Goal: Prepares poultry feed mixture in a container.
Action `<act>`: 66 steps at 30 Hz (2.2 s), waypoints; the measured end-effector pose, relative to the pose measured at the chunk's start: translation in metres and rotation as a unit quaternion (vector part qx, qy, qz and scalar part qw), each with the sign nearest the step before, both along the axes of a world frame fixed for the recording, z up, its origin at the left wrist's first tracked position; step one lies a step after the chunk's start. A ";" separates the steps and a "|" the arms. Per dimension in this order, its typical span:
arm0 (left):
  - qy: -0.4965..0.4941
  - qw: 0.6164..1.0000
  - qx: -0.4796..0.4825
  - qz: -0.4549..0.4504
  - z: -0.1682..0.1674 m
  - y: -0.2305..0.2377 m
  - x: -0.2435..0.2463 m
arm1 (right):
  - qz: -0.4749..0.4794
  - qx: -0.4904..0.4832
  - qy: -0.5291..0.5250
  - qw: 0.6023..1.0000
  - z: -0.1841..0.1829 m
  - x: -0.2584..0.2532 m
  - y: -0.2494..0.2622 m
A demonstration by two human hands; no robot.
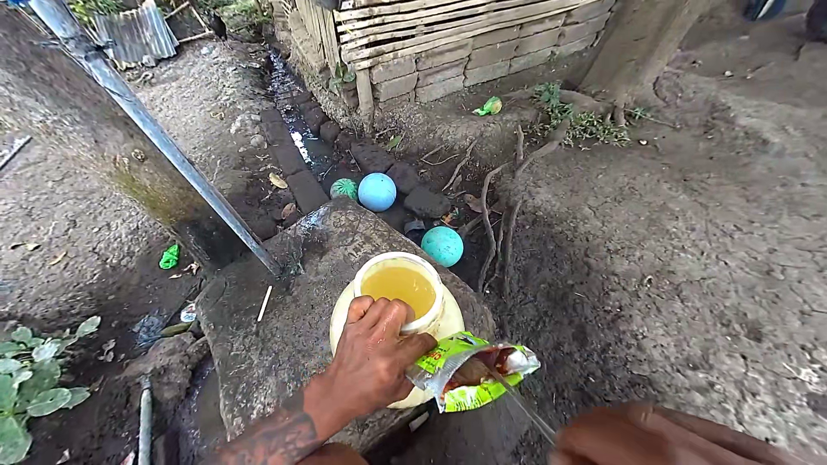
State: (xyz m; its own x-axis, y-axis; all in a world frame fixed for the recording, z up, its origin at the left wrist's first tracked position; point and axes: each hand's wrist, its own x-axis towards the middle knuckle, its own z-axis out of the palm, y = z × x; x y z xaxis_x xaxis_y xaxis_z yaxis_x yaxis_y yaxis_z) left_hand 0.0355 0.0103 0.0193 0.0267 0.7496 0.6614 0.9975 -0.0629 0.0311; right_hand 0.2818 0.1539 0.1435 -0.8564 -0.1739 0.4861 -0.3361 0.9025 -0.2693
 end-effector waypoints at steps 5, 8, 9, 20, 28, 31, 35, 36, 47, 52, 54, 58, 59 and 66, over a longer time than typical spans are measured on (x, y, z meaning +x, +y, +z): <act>-0.005 1.000 0.013 0.023 -0.005 -0.006 -0.002 | -0.075 0.083 0.012 0.994 -0.017 -0.009 -0.008; -0.009 0.999 0.023 0.036 -0.007 -0.009 -0.003 | -0.086 0.070 0.001 0.994 -0.030 -0.016 -0.007; -0.012 0.999 0.025 0.040 -0.007 -0.009 -0.004 | -0.086 0.060 0.006 0.994 -0.036 -0.018 -0.005; -0.029 0.997 0.037 0.067 -0.007 -0.008 -0.008 | -0.093 -0.093 0.097 0.986 -0.069 -0.033 -0.002; -0.037 0.996 0.031 0.081 -0.005 -0.004 -0.009 | -0.053 -0.139 0.087 0.985 -0.067 -0.035 0.010; -0.038 0.996 0.025 0.078 -0.004 -0.004 -0.007 | -0.078 -0.195 0.082 0.974 -0.063 -0.032 0.013; -0.038 0.996 0.020 0.074 -0.002 -0.004 -0.006 | -0.121 -0.290 0.076 0.946 -0.058 -0.029 0.019; -0.039 0.996 0.021 0.075 -0.002 -0.003 -0.006 | -0.132 -0.320 0.071 0.935 -0.056 -0.028 0.020; -0.020 0.994 0.027 0.106 -0.004 0.000 -0.006 | -0.266 -0.679 0.040 0.683 -0.035 -0.034 0.036; -0.016 0.992 0.043 0.114 -0.006 0.001 -0.008 | -0.306 -0.716 0.046 0.625 -0.025 -0.032 0.048; -0.017 0.992 0.050 0.118 -0.007 0.000 -0.008 | -0.314 -0.719 0.056 0.618 -0.021 -0.030 0.052; -0.012 0.991 0.057 0.121 -0.008 -0.002 -0.009 | -0.320 -0.720 0.082 0.611 -0.013 -0.028 0.063; -0.012 0.991 0.056 0.121 -0.008 -0.004 -0.009 | -0.318 -0.718 0.088 0.613 -0.010 -0.030 0.066; -0.006 0.995 0.054 0.081 -0.010 -0.008 -0.004 | -0.268 -0.671 0.087 0.686 -0.005 -0.086 0.051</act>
